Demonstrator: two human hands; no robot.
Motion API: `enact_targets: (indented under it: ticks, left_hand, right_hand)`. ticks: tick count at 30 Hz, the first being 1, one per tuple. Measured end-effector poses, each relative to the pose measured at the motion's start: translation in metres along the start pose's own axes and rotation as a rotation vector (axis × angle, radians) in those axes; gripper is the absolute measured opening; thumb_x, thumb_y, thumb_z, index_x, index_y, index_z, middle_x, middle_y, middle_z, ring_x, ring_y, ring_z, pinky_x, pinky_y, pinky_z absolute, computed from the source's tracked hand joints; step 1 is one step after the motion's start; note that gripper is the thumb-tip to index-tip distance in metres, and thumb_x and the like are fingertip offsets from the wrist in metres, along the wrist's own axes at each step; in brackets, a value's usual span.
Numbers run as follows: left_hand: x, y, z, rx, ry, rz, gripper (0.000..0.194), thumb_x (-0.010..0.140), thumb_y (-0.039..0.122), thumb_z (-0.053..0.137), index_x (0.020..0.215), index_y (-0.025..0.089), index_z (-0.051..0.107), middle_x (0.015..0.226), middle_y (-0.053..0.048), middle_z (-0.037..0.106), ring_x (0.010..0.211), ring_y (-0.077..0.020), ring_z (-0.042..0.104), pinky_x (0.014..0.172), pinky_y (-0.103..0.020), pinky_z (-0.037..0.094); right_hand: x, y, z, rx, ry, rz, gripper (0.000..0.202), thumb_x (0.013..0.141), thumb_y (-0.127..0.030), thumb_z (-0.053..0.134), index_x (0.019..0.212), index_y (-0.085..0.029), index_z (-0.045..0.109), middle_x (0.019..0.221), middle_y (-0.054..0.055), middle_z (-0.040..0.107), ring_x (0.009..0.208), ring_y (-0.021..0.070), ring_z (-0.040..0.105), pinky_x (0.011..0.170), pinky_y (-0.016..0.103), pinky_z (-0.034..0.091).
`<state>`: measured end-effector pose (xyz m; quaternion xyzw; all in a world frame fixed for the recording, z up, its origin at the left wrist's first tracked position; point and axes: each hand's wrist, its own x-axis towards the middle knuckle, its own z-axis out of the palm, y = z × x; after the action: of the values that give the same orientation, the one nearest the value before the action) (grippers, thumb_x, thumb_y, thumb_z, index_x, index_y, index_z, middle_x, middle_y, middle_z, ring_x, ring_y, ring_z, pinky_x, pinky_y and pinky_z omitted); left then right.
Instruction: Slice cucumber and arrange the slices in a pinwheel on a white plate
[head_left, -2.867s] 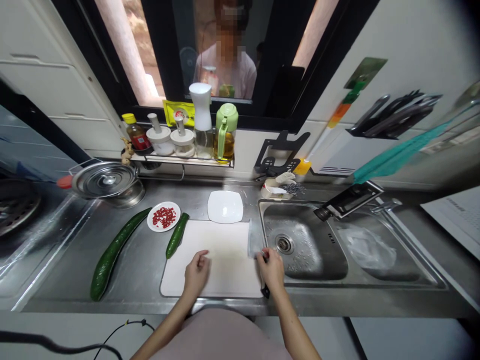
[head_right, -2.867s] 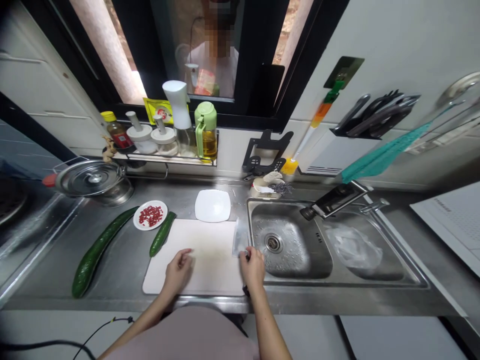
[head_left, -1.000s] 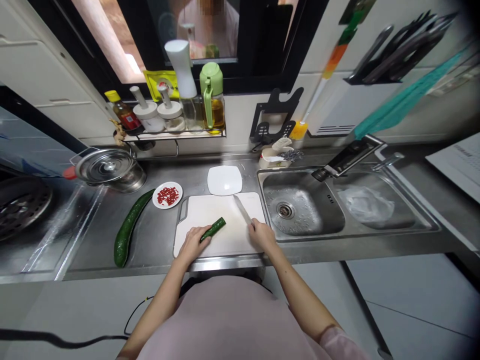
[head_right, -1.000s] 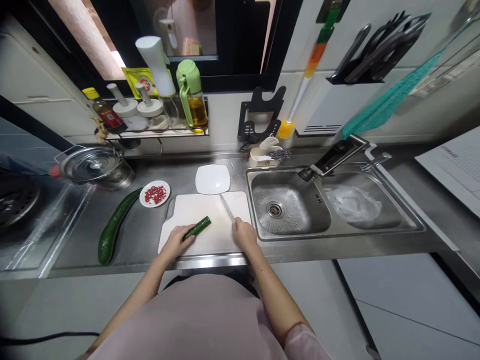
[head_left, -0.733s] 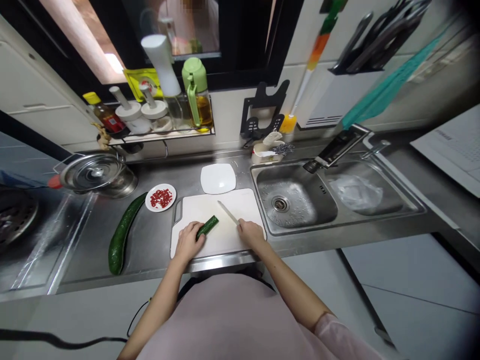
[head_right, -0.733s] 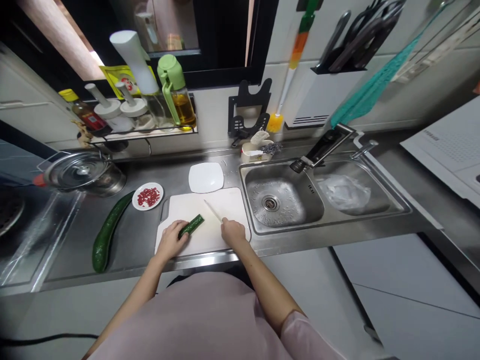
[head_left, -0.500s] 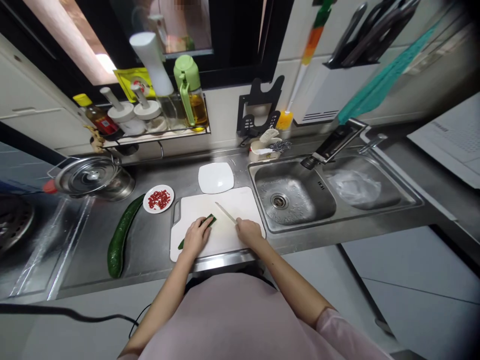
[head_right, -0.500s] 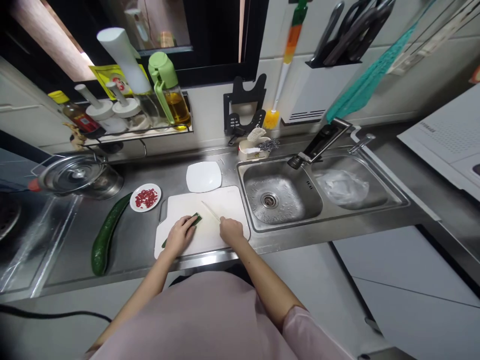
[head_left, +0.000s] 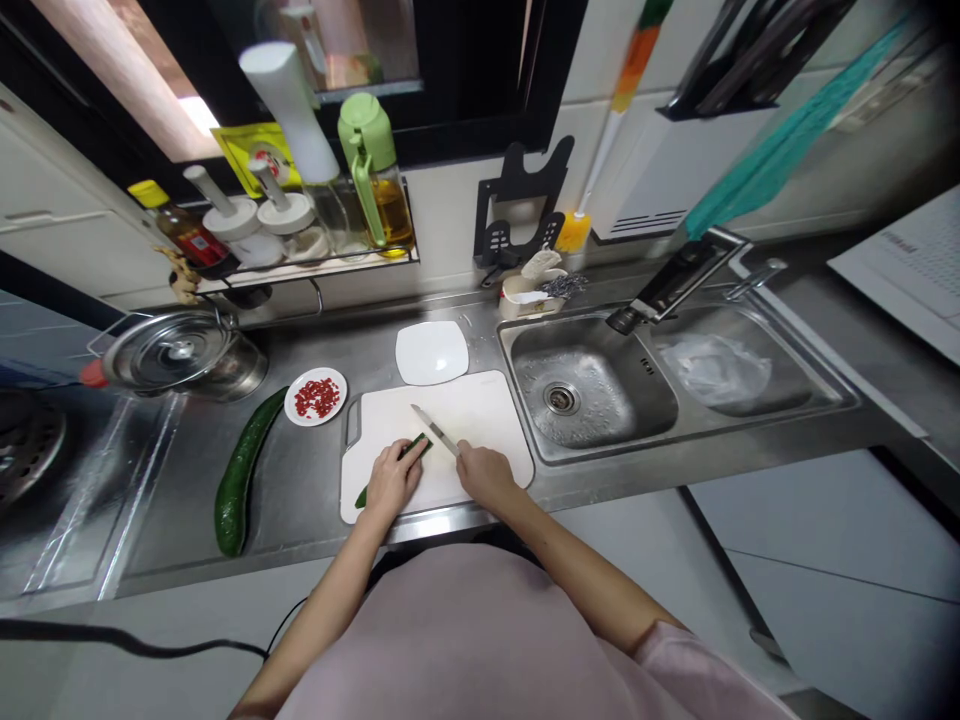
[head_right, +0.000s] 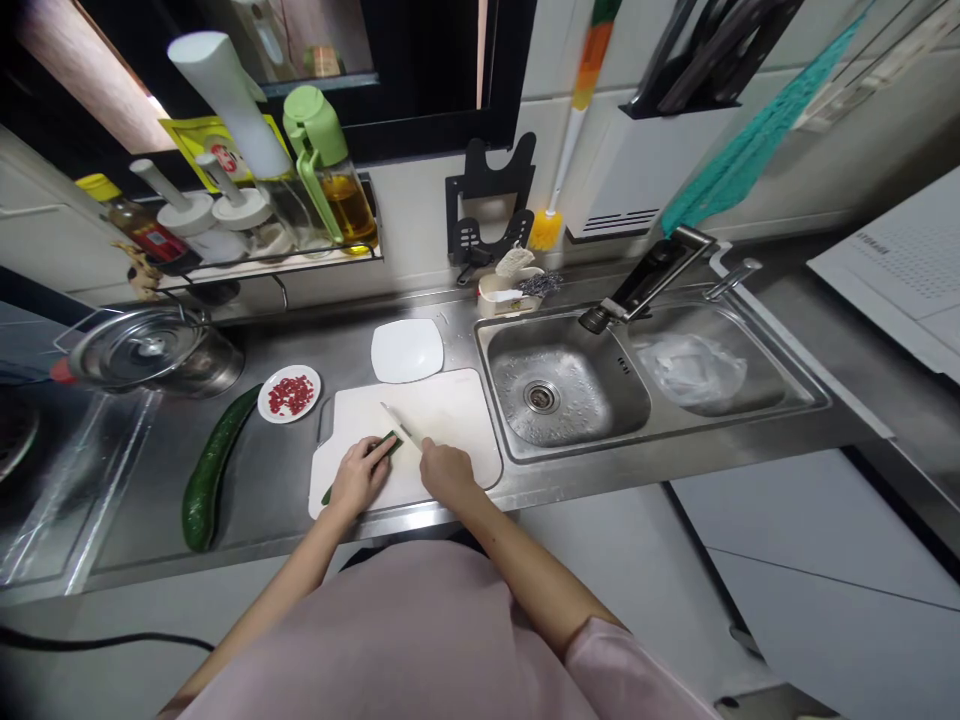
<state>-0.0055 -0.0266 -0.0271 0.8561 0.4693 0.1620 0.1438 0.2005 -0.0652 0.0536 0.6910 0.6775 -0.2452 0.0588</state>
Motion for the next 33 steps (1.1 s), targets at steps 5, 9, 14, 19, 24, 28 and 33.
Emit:
enact_targets:
  ticks: [5, 9, 14, 19, 24, 28, 33]
  left_hand:
    - [0.0, 0.0, 0.0, 0.008, -0.013, 0.007, 0.048, 0.089, 0.023, 0.049, 0.136, 0.031, 0.052, 0.116, -0.007, 0.055, 0.098, -0.0207, 0.053, 0.091, -0.039, 0.046]
    - [0.0, -0.001, 0.0, 0.006, -0.014, 0.009, 0.048, 0.089, 0.022, 0.049, 0.137, 0.031, 0.051, 0.115, -0.007, 0.055, 0.098, -0.0206, 0.052, 0.091, -0.038, 0.046]
    - [0.0, 0.0, 0.0, 0.004, -0.001, 0.014, 0.048, 0.089, 0.022, 0.049, 0.136, 0.032, 0.052, 0.116, -0.007, 0.055, 0.098, -0.0205, 0.053, 0.092, -0.038, 0.046]
    - [0.0, 0.0, 0.0, -0.004, -0.004, 0.011, 0.047, 0.089, 0.022, 0.048, 0.136, 0.031, 0.052, 0.115, -0.007, 0.056, 0.098, -0.0205, 0.053, 0.092, -0.038, 0.046]
    - [0.0, -0.001, 0.001, -0.014, -0.009, 0.007, 0.048, 0.089, 0.022, 0.049, 0.136, 0.031, 0.052, 0.115, -0.007, 0.056, 0.099, -0.0206, 0.053, 0.092, -0.039, 0.046]
    - [0.0, 0.0, 0.0, -0.02, -0.012, 0.005, 0.047, 0.089, 0.023, 0.049, 0.136, 0.031, 0.052, 0.115, -0.007, 0.056, 0.1, -0.0209, 0.053, 0.092, -0.039, 0.046]
    - [0.0, 0.0, 0.0, -0.017, -0.017, -0.002, 0.047, 0.088, 0.022, 0.05, 0.134, 0.031, 0.054, 0.116, -0.007, 0.056, 0.101, -0.0211, 0.053, 0.092, -0.038, 0.046]
  right_hand:
    - [0.001, -0.009, 0.004, 0.01, -0.016, -0.034, 0.026, 0.096, -0.023, 0.032, 0.109, -0.016, 0.053, 0.089, 0.011, 0.07, 0.084, 0.0242, 0.068, 0.068, 0.031, 0.044]
    - [0.001, -0.011, 0.003, 0.008, -0.025, -0.03, 0.027, 0.096, -0.022, 0.031, 0.11, -0.016, 0.053, 0.089, 0.012, 0.07, 0.085, 0.024, 0.068, 0.069, 0.031, 0.044]
    - [-0.001, -0.013, -0.001, 0.015, -0.055, -0.029, 0.027, 0.096, -0.022, 0.032, 0.112, -0.016, 0.052, 0.091, 0.012, 0.07, 0.087, 0.0244, 0.067, 0.069, 0.031, 0.045]
    - [-0.001, -0.015, -0.001, 0.006, -0.055, -0.023, 0.027, 0.095, -0.022, 0.031, 0.112, -0.016, 0.052, 0.09, 0.012, 0.07, 0.086, 0.0248, 0.068, 0.069, 0.032, 0.046]
    - [-0.001, -0.017, -0.001, 0.001, -0.072, -0.021, 0.027, 0.095, -0.02, 0.032, 0.114, -0.015, 0.052, 0.091, 0.013, 0.07, 0.089, 0.024, 0.067, 0.071, 0.031, 0.046]
    - [0.0, -0.019, -0.001, -0.005, -0.093, -0.018, 0.025, 0.095, -0.02, 0.034, 0.113, -0.015, 0.051, 0.092, 0.013, 0.069, 0.09, 0.0236, 0.067, 0.072, 0.031, 0.046]
    - [-0.002, -0.018, 0.001, -0.003, -0.108, -0.012, 0.025, 0.094, -0.017, 0.034, 0.112, -0.015, 0.052, 0.093, 0.014, 0.069, 0.091, 0.0238, 0.067, 0.073, 0.031, 0.046]
